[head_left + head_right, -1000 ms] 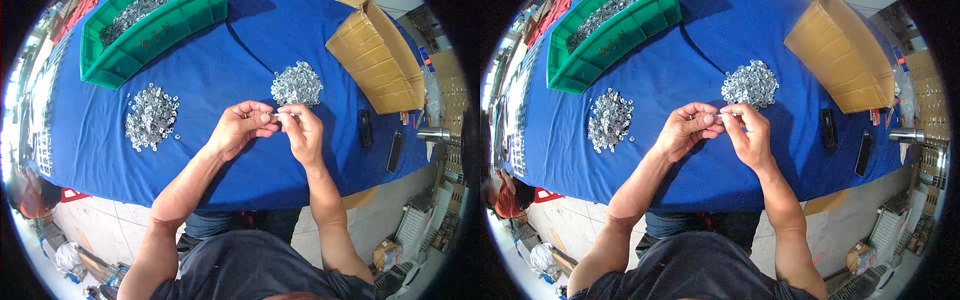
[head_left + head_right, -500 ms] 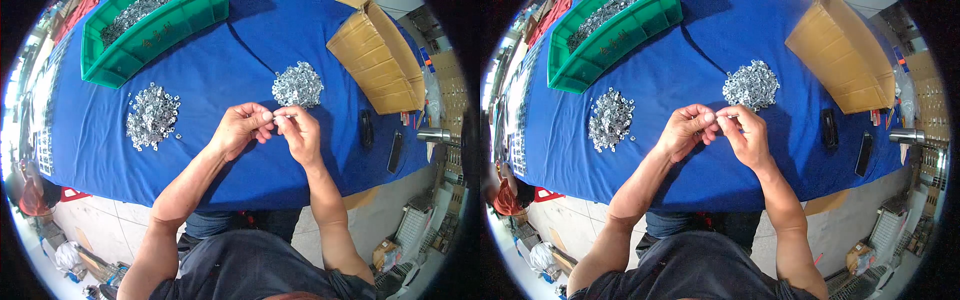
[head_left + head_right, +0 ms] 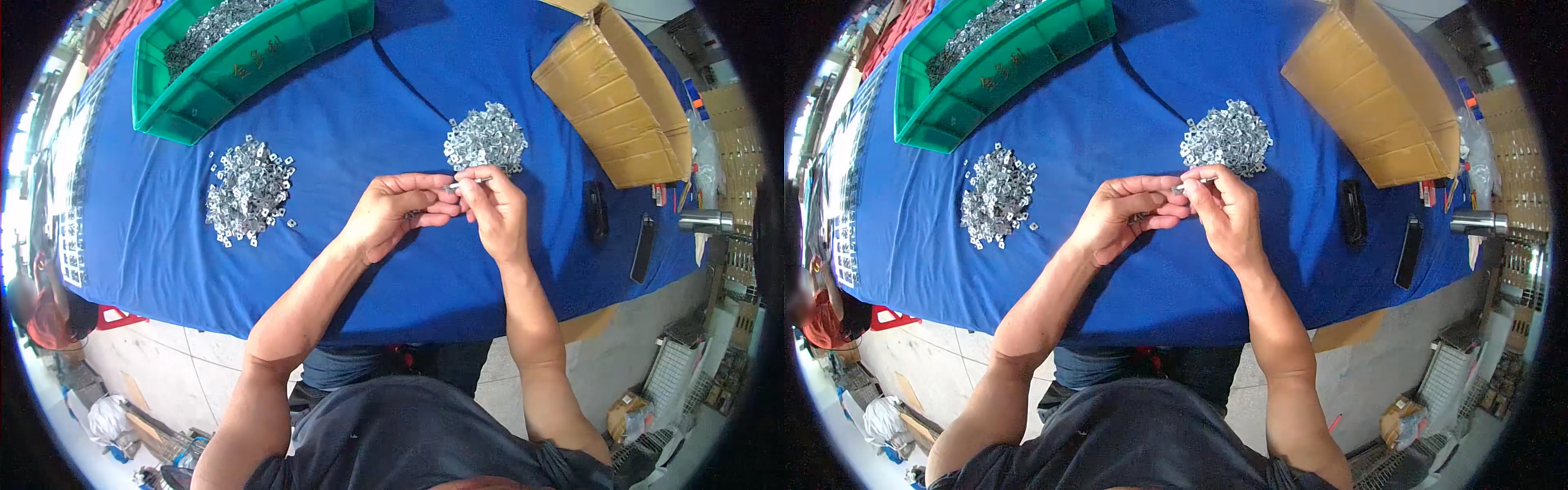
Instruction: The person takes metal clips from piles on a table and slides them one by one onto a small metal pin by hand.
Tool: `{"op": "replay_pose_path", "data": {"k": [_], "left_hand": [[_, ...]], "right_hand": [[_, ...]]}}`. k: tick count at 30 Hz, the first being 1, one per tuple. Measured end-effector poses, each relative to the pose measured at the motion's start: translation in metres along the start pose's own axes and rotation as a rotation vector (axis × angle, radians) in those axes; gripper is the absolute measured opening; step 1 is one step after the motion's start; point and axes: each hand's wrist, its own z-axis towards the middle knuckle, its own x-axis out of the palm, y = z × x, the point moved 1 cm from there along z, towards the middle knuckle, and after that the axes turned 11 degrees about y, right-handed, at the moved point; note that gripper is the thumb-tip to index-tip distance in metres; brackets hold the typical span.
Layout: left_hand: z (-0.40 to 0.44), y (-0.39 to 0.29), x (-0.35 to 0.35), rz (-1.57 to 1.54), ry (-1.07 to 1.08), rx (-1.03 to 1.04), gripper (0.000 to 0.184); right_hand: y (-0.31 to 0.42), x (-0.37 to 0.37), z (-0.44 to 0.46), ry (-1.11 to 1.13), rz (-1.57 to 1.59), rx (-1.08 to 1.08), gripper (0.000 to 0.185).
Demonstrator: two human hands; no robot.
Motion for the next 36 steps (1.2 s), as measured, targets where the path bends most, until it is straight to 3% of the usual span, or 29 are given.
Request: {"op": "replay_pose_path", "data": {"k": [20, 25, 31, 35, 36], "left_hand": [[0.001, 0.002, 0.001, -0.042, 0.027, 0.026, 0.021], [0.000, 0.002, 0.003, 0.051, -0.037, 0.002, 0.016], [-0.001, 0.000, 0.006, 0.123, -0.057, -0.008, 0.018], [-0.001, -0.001, 0.005, 0.081, -0.060, -0.007, 0.026], [0.001, 0.000, 0.001, 0.451, -0.138, 0.061, 0.027]], "right_hand": [[0.003, -0.001, 0.002, 0.020, 0.133, 0.080, 0.016], [0.003, -0.004, 0.000, 0.125, 0.114, 0.100, 0.016], [0.001, -0.001, 0.000, 0.043, 0.205, 0.065, 0.016], [0.002, -0.010, 0.006, -0.209, -0.250, 0.062, 0.013], [0.001, -0.016, 0.007, -0.243, -0.417, 0.074, 0.012]]}}
